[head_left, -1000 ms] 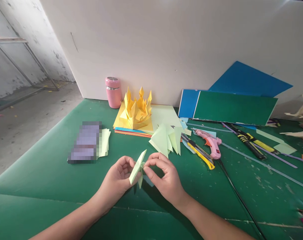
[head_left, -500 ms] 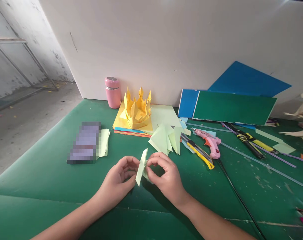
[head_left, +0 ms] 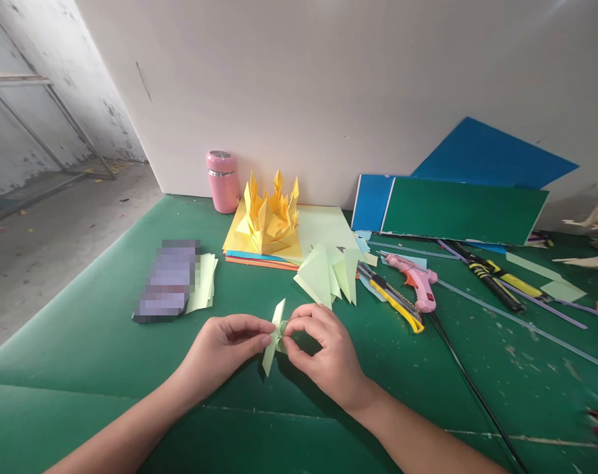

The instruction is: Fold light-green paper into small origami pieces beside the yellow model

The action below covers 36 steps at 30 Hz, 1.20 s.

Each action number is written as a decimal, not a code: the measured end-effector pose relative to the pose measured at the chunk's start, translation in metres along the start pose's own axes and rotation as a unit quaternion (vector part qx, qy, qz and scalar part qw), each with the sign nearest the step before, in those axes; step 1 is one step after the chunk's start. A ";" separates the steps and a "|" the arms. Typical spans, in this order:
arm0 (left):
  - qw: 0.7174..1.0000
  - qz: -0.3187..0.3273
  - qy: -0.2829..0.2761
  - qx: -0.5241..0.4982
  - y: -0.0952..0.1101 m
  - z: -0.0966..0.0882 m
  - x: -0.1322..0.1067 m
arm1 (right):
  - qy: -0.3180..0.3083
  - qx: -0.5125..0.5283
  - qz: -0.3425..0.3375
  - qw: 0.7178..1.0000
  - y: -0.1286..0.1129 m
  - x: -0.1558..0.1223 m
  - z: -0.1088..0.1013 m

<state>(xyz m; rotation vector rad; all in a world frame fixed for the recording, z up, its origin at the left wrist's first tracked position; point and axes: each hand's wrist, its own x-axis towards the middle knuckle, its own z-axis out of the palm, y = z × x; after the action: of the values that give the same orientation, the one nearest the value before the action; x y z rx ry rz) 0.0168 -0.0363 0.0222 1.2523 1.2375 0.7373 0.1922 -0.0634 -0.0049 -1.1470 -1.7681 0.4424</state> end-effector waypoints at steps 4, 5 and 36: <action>1.000 0.008 -0.005 0.027 -0.001 -0.002 0.000 | -0.001 -0.010 -0.014 1.000 0.000 -0.001 0.000; 0.999 0.012 -0.003 0.043 -0.002 -0.002 0.000 | -0.004 -0.015 -0.018 1.000 0.000 -0.001 0.000; 0.835 0.352 -0.084 0.415 -0.012 -0.011 0.006 | -0.098 -0.060 -0.028 0.993 0.005 -0.001 0.003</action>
<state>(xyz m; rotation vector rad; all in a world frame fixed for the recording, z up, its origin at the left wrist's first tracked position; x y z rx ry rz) 0.0058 -0.0305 0.0110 2.5222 0.9393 0.5677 0.1924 -0.0618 -0.0102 -1.1665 -2.0156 0.4300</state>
